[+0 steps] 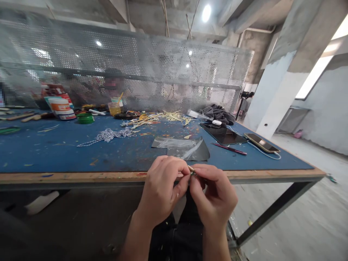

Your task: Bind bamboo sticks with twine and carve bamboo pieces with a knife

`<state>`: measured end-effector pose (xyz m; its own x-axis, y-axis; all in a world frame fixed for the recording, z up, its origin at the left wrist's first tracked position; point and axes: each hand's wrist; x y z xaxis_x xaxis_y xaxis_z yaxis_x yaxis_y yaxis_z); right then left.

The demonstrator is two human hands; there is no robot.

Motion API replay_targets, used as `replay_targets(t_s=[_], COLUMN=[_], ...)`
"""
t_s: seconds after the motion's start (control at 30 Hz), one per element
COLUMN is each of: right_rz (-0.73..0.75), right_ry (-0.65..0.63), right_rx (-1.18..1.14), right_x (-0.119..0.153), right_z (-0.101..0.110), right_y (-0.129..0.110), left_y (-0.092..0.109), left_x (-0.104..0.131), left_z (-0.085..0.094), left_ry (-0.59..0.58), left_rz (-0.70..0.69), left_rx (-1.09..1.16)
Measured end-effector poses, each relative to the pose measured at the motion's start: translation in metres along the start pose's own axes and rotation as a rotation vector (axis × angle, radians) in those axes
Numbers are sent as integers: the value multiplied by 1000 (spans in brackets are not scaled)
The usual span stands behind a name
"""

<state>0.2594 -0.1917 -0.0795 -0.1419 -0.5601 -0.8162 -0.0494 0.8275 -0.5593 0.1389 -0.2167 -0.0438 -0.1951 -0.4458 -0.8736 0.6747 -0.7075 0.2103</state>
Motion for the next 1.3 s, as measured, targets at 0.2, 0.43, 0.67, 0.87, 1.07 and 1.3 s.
replay_targets(t_s=[0.2,0.43,0.67,0.87,1.07,1.3], right_rz=[-20,-32,-158,-205,-258,-249], right_ry=[36,18,29,7,17,19], right_rx=[-90,-222,-307,-271,-242,-182], right_x=[-3,-6,-9,-10,-9,-10], right_z=[-3,-1,-1,0,2,2], right_y=[1,-1,-5,-4,-4,-5], left_y=[-8,-7,1,1,3,2], left_x=[1,6,7,6,5,7], left_z=[-7,-16,-12,-11,-7,-4], left_ry=[103,217,179,198,152,124], left_rz=[-76,60,281,281,205,200], left_rx=[30,355,494,441,425,483])
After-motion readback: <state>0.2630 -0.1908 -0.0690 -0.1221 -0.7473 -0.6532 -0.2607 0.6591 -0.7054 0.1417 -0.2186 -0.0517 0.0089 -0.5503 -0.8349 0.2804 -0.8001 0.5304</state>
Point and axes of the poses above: each hand's wrist, its own x-axis away from the middle knuckle, its own z-axis out of the back of the hand, y = z × x, and after that the axes turned 4 degrees about x, right-handed
